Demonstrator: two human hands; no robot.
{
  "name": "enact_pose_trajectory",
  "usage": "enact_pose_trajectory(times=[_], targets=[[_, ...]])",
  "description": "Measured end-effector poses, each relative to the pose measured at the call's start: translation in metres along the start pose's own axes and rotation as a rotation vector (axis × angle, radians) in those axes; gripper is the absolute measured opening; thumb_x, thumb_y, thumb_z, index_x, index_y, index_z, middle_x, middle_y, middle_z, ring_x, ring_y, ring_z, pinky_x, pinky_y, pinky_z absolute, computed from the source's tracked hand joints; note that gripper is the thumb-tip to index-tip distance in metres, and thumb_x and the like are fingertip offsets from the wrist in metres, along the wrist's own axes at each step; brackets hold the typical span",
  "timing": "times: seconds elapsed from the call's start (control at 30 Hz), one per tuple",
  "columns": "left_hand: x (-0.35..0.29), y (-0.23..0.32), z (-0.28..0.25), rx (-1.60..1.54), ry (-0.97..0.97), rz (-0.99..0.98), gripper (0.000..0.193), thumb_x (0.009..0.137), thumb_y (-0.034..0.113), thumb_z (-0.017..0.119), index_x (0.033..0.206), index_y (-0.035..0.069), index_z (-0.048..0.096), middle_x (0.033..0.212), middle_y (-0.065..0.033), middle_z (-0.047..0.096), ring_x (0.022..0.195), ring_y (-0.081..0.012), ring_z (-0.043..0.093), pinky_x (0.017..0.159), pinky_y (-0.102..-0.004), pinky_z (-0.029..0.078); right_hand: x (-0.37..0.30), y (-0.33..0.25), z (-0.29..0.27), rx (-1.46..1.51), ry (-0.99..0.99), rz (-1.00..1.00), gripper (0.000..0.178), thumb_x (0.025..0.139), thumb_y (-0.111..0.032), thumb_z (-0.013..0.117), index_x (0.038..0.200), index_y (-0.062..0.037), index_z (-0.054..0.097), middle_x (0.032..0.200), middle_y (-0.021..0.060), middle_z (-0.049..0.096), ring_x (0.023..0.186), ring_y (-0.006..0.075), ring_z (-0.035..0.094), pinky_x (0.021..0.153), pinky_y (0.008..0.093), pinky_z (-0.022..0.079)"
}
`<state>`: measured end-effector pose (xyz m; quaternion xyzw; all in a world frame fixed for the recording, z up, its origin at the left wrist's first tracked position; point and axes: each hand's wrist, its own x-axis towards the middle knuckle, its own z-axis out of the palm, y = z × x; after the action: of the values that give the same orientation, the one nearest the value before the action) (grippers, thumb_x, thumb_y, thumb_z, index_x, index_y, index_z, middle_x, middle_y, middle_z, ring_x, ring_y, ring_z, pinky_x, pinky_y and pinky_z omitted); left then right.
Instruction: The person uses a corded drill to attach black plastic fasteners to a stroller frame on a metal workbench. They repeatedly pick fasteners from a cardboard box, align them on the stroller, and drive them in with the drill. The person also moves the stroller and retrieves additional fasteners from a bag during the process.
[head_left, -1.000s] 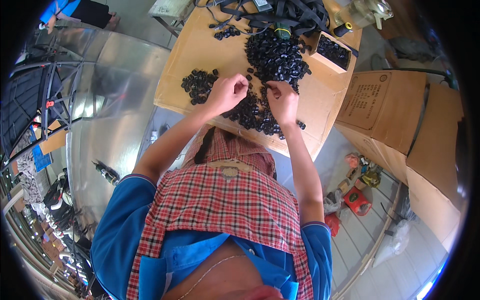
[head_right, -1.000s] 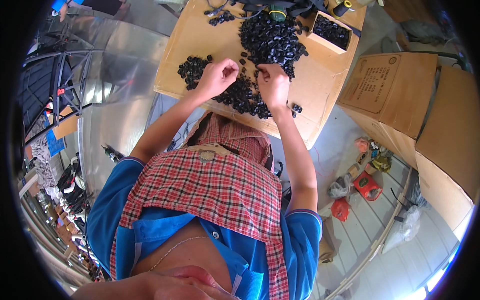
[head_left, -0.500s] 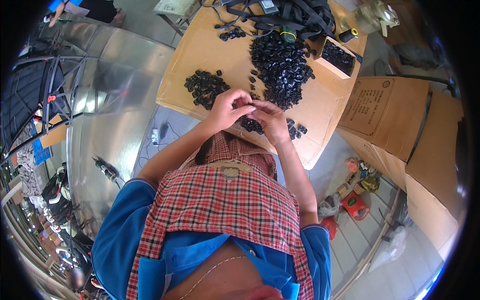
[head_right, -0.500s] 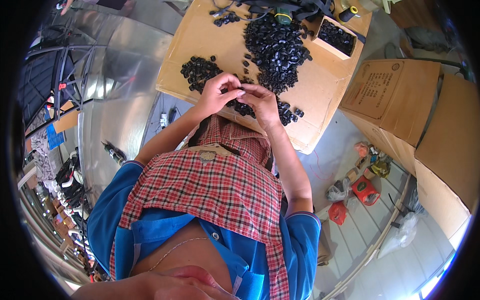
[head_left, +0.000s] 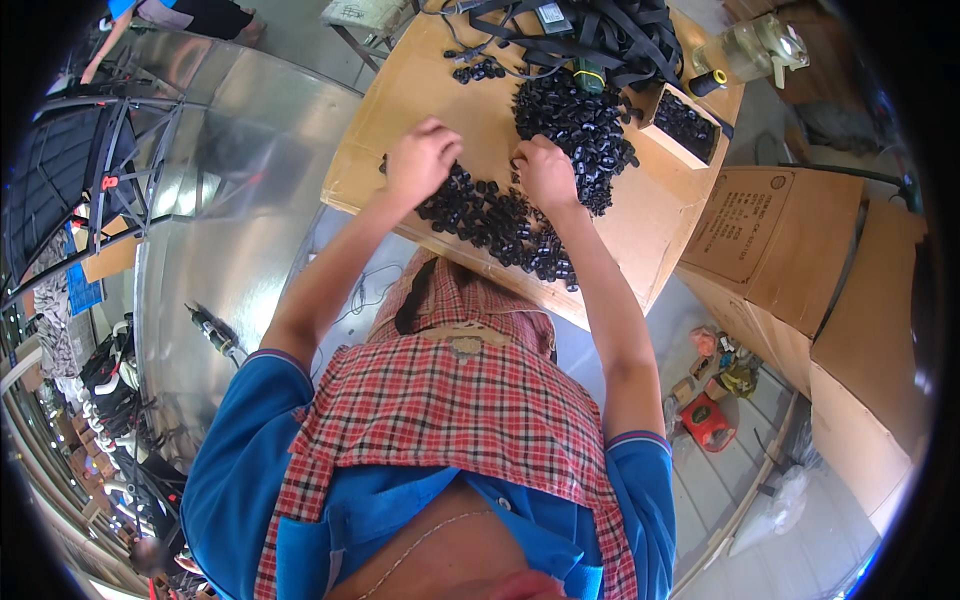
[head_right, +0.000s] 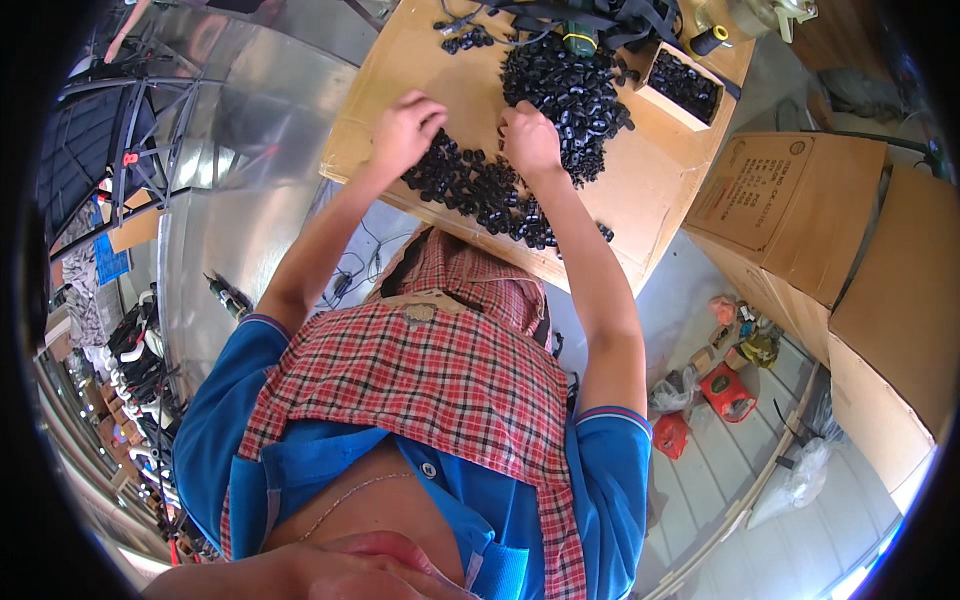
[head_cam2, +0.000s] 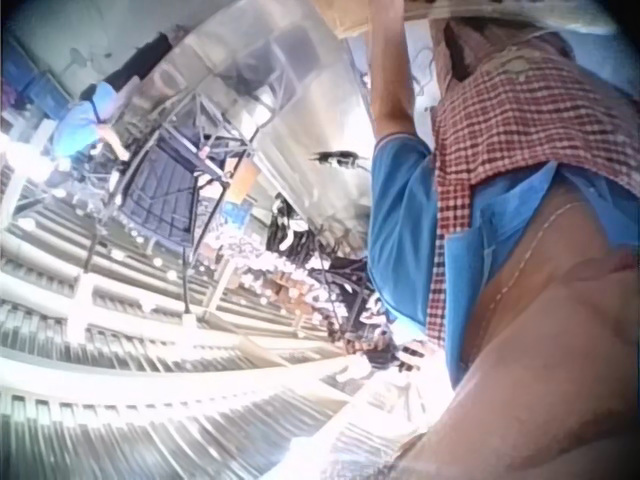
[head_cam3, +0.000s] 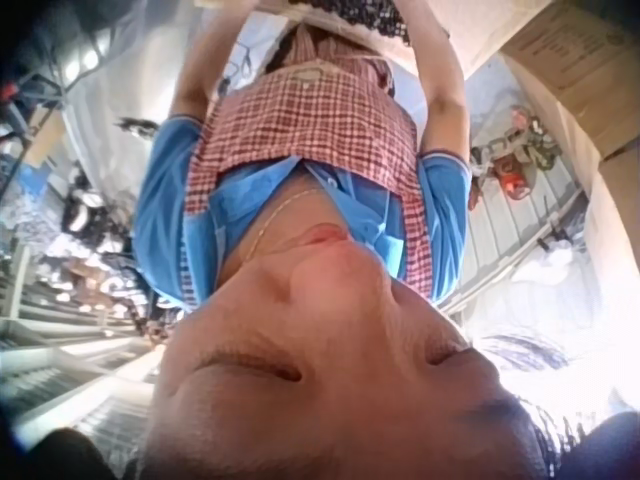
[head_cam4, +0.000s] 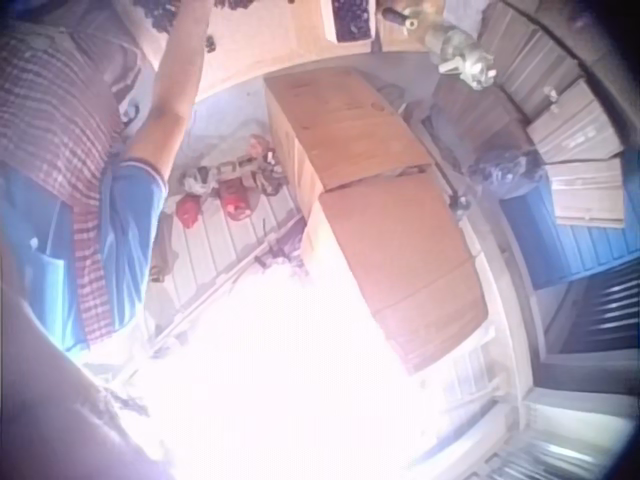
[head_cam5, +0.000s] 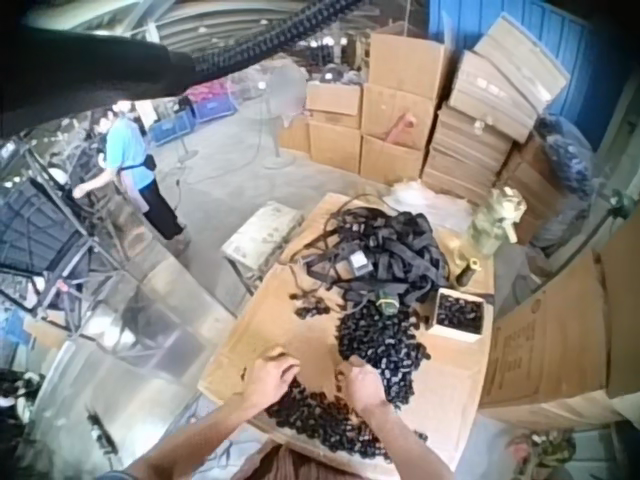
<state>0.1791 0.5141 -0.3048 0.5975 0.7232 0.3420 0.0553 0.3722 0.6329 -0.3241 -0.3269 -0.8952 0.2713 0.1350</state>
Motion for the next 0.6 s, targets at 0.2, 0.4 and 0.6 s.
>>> enact_pose_trajectory(times=[0.2, 0.4, 0.6], targets=[[-0.005, 0.05, 0.038, -0.003, -0.269, 0.006, 0.008, 0.079, 0.018, 0.07, 0.08, 0.01, 0.07, 0.082, -0.0068, 0.065, 0.074, -0.0289, 0.066, 0.066, -0.0398, 0.054, -0.008, 0.001, -0.003, 0.138, 0.02, -0.025, 0.012, 0.078, -0.001, 0.065, 0.088, -0.0047, 0.068, 0.089, 0.014, 0.062, 0.083, 0.0352, 0.063, 0.073, 0.0418, 0.052], [0.006, 0.052, 0.048, 0.062, -0.373, -0.065, 0.009, 0.076, 0.016, 0.071, 0.082, 0.01, 0.073, 0.083, -0.009, 0.066, 0.074, -0.0301, 0.066, 0.068, -0.0403, 0.054, -0.006, 0.008, -0.003, 0.156, -0.001, -0.018, 0.01, 0.076, 0.0, 0.065, 0.085, -0.0032, 0.066, 0.087, 0.0146, 0.062, 0.081, 0.0344, 0.063, 0.072, 0.042, 0.052], [0.004, 0.049, 0.049, 0.062, -0.371, -0.011, 0.011, 0.076, 0.013, 0.07, 0.086, 0.008, 0.071, 0.082, -0.0114, 0.066, 0.074, -0.0308, 0.066, 0.067, -0.0397, 0.054, -0.01, -0.007, -0.012, 0.243, 0.107, 0.085, 0.009, 0.078, -0.004, 0.067, 0.086, -0.0002, 0.064, 0.08, 0.0143, 0.068, 0.074, 0.0296, 0.068, 0.068, 0.0345, 0.054]])
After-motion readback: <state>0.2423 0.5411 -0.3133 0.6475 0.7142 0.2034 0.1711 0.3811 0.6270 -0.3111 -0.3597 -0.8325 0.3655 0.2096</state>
